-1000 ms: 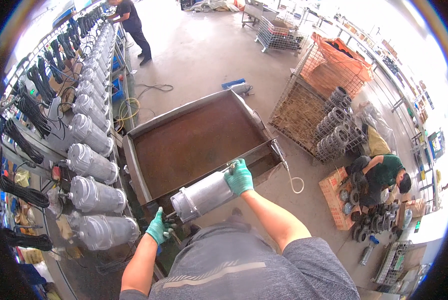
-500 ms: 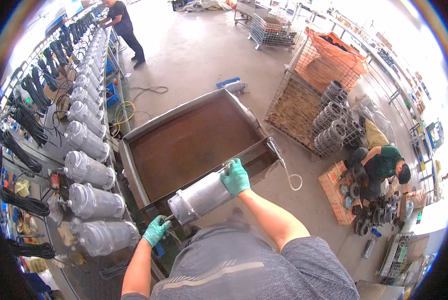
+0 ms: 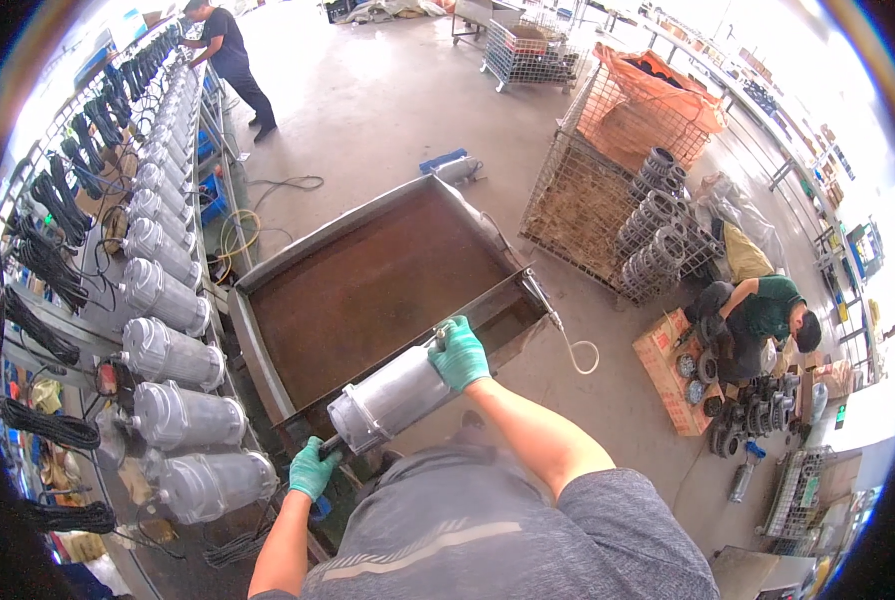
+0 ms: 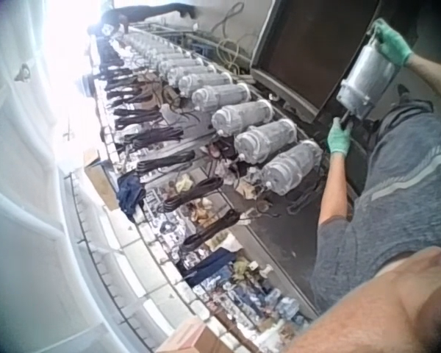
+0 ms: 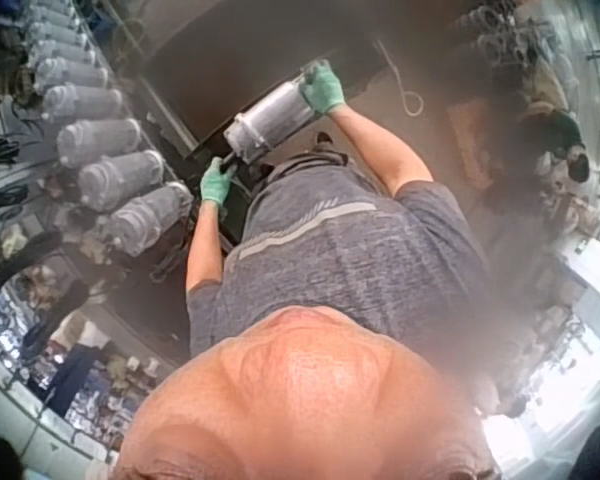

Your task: The person, wearing green gloves, places a silver metal pump housing into a tank of water to check for leaks, rotates it while submerged, removes it, and then retrieves a bundle of black wires from a nearby table.

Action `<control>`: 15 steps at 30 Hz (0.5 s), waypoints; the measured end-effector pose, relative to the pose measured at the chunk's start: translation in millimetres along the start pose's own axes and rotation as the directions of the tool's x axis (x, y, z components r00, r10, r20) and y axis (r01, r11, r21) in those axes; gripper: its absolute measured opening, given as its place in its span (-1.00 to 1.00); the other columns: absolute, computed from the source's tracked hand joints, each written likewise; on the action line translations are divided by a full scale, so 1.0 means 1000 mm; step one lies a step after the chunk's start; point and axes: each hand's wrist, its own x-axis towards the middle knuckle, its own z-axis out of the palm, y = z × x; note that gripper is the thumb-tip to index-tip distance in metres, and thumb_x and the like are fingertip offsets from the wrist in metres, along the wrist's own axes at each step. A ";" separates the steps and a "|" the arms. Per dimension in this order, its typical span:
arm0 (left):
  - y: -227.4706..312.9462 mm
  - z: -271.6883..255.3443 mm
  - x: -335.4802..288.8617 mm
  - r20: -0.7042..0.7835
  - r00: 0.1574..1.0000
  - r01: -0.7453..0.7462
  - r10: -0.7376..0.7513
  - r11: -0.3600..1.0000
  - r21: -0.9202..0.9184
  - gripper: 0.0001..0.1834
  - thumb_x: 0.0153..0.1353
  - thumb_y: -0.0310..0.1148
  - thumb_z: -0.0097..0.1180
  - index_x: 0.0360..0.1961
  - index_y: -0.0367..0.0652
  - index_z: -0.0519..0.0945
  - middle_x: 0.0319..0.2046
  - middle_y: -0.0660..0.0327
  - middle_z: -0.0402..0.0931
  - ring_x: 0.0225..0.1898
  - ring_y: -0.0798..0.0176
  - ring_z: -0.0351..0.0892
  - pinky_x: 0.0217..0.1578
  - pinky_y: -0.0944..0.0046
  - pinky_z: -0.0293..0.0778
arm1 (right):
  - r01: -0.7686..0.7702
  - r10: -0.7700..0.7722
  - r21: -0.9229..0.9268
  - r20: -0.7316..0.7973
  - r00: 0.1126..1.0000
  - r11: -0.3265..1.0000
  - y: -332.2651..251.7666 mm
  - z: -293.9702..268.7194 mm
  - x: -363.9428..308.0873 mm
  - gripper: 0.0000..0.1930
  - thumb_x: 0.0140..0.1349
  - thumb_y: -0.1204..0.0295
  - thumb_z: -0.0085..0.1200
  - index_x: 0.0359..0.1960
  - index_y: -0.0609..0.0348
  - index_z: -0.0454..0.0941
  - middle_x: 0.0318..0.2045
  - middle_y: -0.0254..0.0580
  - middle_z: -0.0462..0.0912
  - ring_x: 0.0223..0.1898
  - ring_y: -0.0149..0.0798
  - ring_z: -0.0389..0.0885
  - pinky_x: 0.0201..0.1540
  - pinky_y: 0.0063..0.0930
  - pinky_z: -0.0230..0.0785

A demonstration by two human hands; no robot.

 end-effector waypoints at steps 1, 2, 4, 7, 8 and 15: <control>-0.004 0.003 -0.001 -0.006 1.000 -0.003 0.003 1.000 0.016 -0.57 0.17 -0.04 0.41 -0.17 -0.10 0.54 -0.34 -0.10 0.67 -0.23 -0.32 0.66 -0.25 -0.20 0.54 | 0.001 -0.001 0.001 -0.001 1.000 1.000 0.001 0.001 0.000 -0.80 0.10 0.48 0.19 -0.23 0.21 0.55 -0.14 0.08 0.56 -0.19 0.15 0.63 -0.11 -0.09 0.55; -0.007 0.006 -0.002 -0.012 1.000 -0.005 0.006 0.999 0.033 -0.59 0.18 -0.06 0.39 -0.16 -0.09 0.54 -0.34 -0.10 0.67 -0.25 -0.31 0.67 -0.26 -0.21 0.53 | 0.011 -0.010 -0.013 0.010 1.000 1.000 0.001 0.001 -0.001 -0.79 0.10 0.48 0.20 -0.21 0.21 0.56 -0.13 0.09 0.56 -0.17 0.15 0.63 -0.09 -0.09 0.55; -0.012 0.014 -0.005 -0.064 0.998 -0.009 0.014 0.997 0.074 -0.62 0.17 -0.10 0.39 -0.16 -0.09 0.55 -0.34 -0.10 0.67 -0.25 -0.31 0.67 -0.27 -0.21 0.54 | 0.019 -0.019 -0.026 0.022 1.000 0.999 0.001 0.001 -0.002 -0.78 0.10 0.47 0.21 -0.20 0.21 0.56 -0.12 0.10 0.55 -0.16 0.16 0.63 -0.08 -0.09 0.55; -0.013 0.027 -0.008 -0.185 0.982 -0.019 0.035 0.996 0.089 -0.67 0.18 -0.18 0.39 -0.21 -0.10 0.54 -0.37 -0.11 0.65 -0.26 -0.32 0.65 -0.28 -0.20 0.53 | -0.055 0.057 -0.037 0.060 0.997 0.998 -0.001 -0.002 -0.001 -0.77 0.11 0.46 0.22 -0.18 0.20 0.57 -0.11 0.10 0.55 -0.13 0.16 0.62 -0.05 -0.09 0.54; -0.011 0.031 -0.008 -0.254 0.966 -0.027 0.042 0.998 0.064 -0.70 0.20 -0.22 0.39 -0.26 -0.12 0.52 -0.40 -0.12 0.62 -0.26 -0.33 0.64 -0.30 -0.19 0.51 | -0.065 0.067 -0.036 0.066 0.996 0.997 -0.001 -0.003 -0.002 -0.76 0.11 0.46 0.23 -0.18 0.20 0.57 -0.10 0.11 0.54 -0.12 0.16 0.62 -0.04 -0.09 0.54; 0.005 0.023 -0.011 -0.245 0.968 0.027 -0.052 0.994 -0.105 -0.57 0.21 -0.15 0.41 0.03 0.00 0.54 -0.31 -0.09 0.67 -0.27 -0.27 0.67 -0.22 -0.12 0.56 | -0.069 0.042 0.082 0.290 0.956 0.994 0.008 -0.024 0.009 -0.59 0.11 0.36 0.36 -0.02 0.19 0.56 0.03 0.14 0.53 0.04 0.12 0.62 0.11 -0.15 0.51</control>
